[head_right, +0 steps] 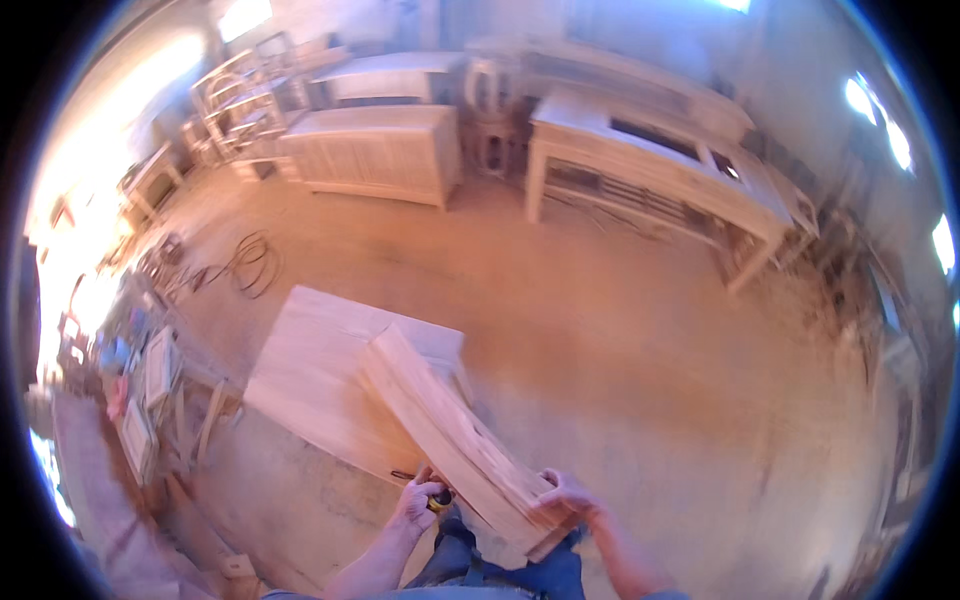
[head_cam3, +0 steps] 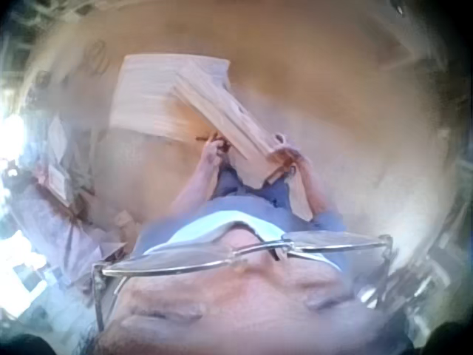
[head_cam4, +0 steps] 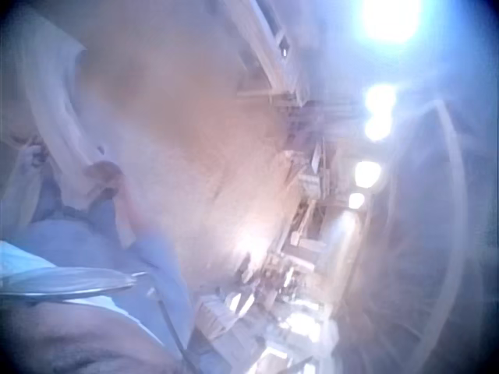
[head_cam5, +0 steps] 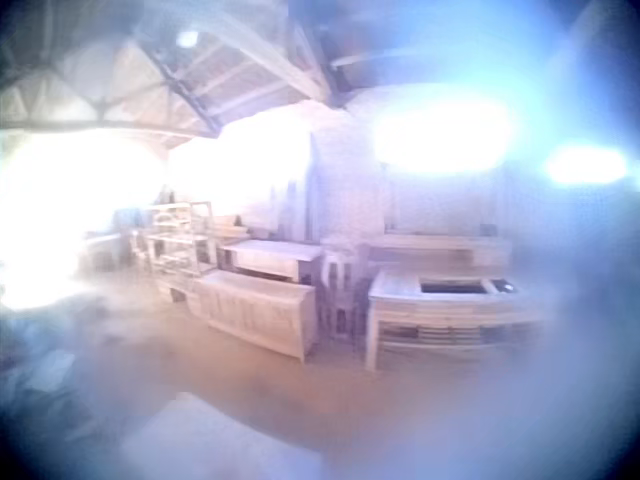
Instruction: The person assembles a wooden drawer by fitting side panels and a bottom panel together. They then walk to a workbench and use an orbital sander to smooth the surface of a wooden plank.
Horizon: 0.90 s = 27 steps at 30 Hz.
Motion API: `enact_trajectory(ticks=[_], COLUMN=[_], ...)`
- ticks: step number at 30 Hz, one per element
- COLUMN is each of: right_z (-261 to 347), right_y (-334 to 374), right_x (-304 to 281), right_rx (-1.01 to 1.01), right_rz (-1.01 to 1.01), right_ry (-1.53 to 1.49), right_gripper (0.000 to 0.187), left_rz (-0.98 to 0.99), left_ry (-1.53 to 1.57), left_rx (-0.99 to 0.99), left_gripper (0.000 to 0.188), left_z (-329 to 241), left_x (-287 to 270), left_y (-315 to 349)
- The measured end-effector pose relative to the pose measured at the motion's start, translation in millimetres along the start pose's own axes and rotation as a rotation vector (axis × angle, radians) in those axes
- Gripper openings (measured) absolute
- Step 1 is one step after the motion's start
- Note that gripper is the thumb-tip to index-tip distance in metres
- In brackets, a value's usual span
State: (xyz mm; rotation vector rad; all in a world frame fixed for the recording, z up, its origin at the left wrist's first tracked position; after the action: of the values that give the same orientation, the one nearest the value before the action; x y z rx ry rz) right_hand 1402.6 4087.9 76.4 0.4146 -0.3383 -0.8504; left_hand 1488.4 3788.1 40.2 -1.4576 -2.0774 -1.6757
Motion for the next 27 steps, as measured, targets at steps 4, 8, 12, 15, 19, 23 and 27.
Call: enact_trajectory(ticks=[4,8,12,15,19,23,27], right_z=[0,4,11,32,14,-30,-61], right_y=[149,231,313,361,348,385,474], right_x=[-56,-82,-121,-148,-212,-292,-395], right_rx=[0.124,0.016,0.08,0.053,-0.053,-0.041,0.054], right_rz=[-0.012,-0.134,-0.107,-0.155,-0.459,-0.684,-0.964], right_ry=[0.293,0.36,0.415,0.317,0.192,0.058,0.003], right_gripper=[0.086,0.088,0.091,0.091,0.091,0.088,0.089], left_rz=[-0.002,0.126,0.187,0.306,0.494,0.809,1.135], left_ry=[0.153,-0.032,-0.485,-0.439,-0.604,-1.2,-1.6], left_rx=[-0.186,-0.306,-0.272,-0.42,-0.571,-0.195,-0.074], left_gripper=[0.052,0.05,0.061,0.067,0.062,0.053,0.039], left_z=[96,127,143,170,211,300,430], left_x=[3,27,112,248,358,472,569], left_y=[-6,2,-7,32,-31,-62,-155])
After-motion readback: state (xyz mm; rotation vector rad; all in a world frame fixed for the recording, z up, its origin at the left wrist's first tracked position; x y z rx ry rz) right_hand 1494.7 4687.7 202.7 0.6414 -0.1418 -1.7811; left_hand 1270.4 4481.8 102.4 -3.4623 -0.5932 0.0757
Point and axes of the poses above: each hand's wrist, its own y-axis away from the middle knuckle, its own x-axis out of the palm, z = x × y, the point moved 5 cm from there along -y, towards the middle knuckle, and after that the axes turned 7 degrees about -x, right-handed, at the moved point
